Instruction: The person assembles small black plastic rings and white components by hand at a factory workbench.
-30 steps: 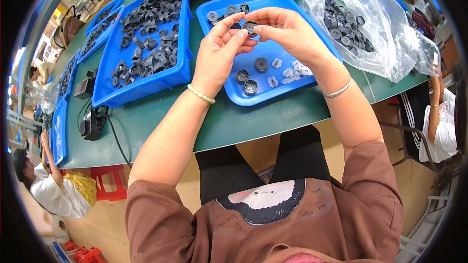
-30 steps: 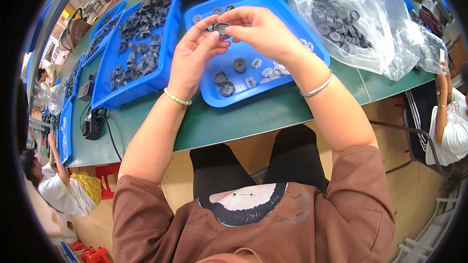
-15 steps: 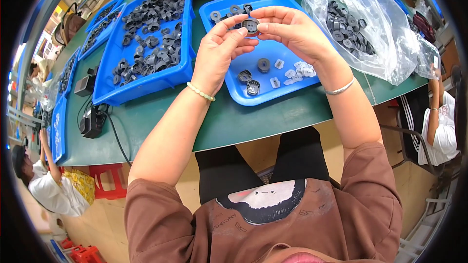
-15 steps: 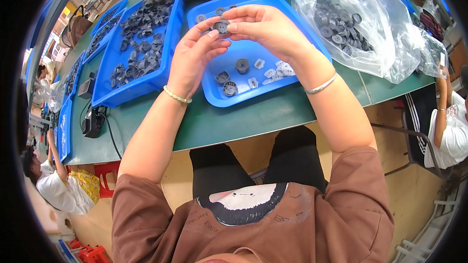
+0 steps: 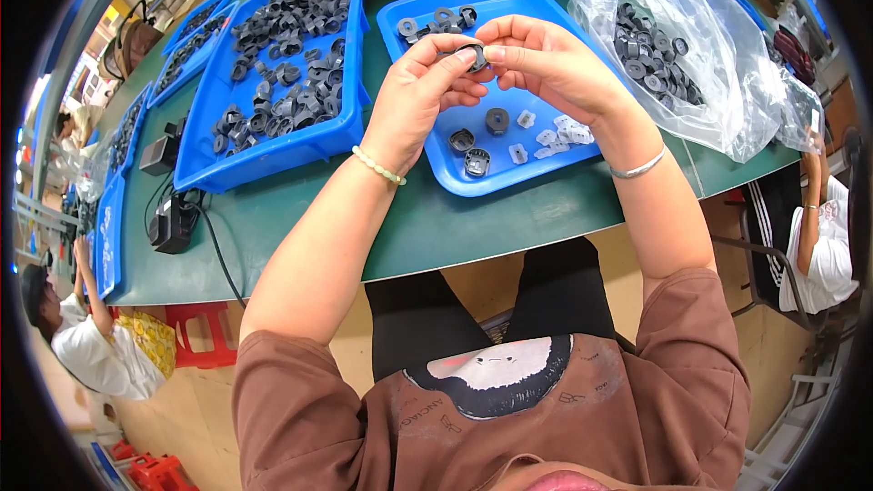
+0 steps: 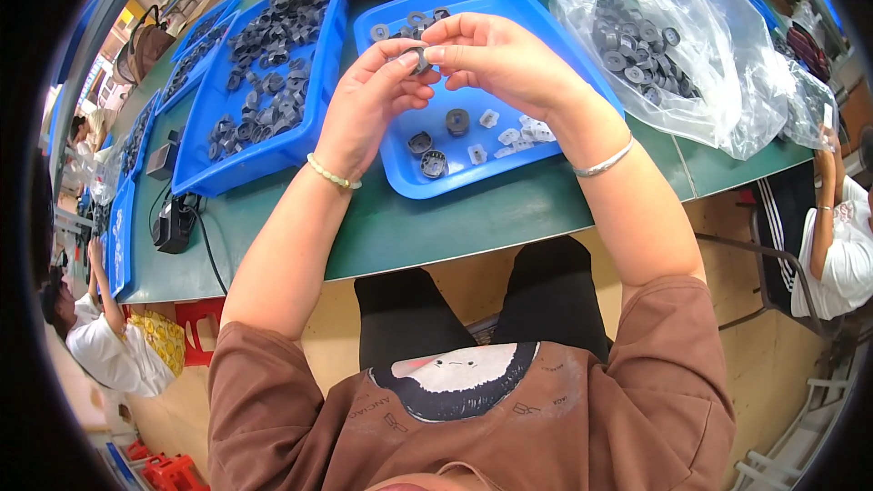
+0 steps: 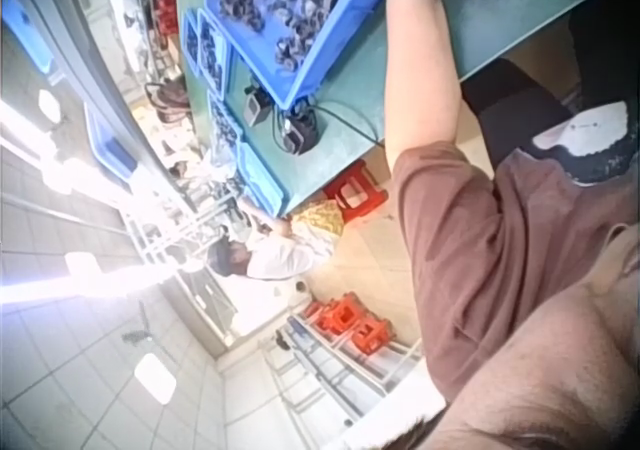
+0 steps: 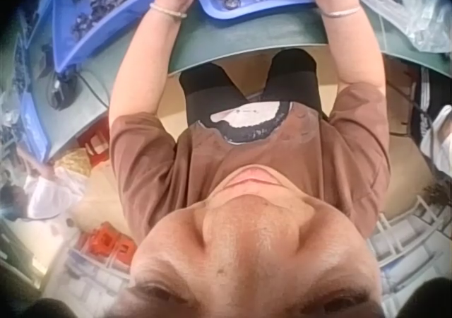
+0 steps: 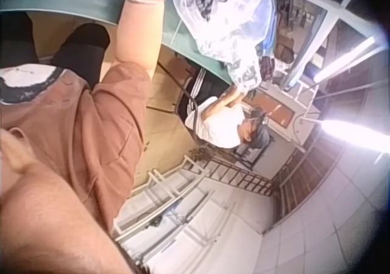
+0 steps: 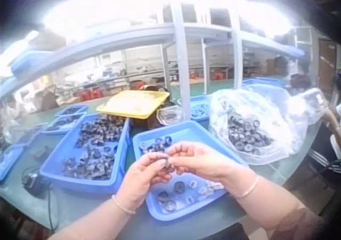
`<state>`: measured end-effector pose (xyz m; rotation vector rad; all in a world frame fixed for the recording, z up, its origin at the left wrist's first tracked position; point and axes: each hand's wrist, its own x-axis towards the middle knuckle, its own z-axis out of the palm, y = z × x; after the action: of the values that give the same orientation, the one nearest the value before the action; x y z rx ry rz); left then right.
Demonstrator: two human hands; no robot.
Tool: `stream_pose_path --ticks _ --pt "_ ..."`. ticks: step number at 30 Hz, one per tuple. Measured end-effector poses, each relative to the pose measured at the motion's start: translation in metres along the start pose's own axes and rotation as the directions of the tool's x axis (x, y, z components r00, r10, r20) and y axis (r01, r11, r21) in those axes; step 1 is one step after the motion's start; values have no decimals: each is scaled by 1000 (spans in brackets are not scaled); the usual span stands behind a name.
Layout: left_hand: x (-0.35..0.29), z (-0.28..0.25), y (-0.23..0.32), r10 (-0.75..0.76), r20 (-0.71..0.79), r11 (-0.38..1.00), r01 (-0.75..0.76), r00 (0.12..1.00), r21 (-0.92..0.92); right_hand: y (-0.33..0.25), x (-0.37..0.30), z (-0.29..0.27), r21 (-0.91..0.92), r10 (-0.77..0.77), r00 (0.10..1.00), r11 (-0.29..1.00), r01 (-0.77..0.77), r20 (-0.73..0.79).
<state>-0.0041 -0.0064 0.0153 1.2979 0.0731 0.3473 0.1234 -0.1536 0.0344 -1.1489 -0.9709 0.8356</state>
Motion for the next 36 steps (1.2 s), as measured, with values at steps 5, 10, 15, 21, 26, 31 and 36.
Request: stream_pose_path --ticks 5,10,15,21,26,31,36 --pt "4 -5 -10 92 22 984 -94 996 151 2 0 8 -178 -30 997 984 17 -76" --pt "1 6 -13 223 29 960 -225 974 169 -14 -7 -13 -595 -345 915 788 161 -210" --pt "-2 1 -16 263 112 900 -286 958 330 -64 -56 -88 -843 -575 697 532 -80 -429" --pt "-13 8 -9 236 554 371 -600 799 709 -53 -87 -63 -892 -293 901 414 -182 -319" --pt "-16 7 -1 24 520 452 -473 854 756 -30 -96 -18 -898 -90 991 438 -51 -100" --pt "-13 9 7 -57 675 455 -583 735 673 -21 -112 -16 -998 -260 965 19 54 47" --pt "-15 13 -1 -31 686 380 -626 727 681 -11 -109 -18 -987 -189 981 140 74 46"
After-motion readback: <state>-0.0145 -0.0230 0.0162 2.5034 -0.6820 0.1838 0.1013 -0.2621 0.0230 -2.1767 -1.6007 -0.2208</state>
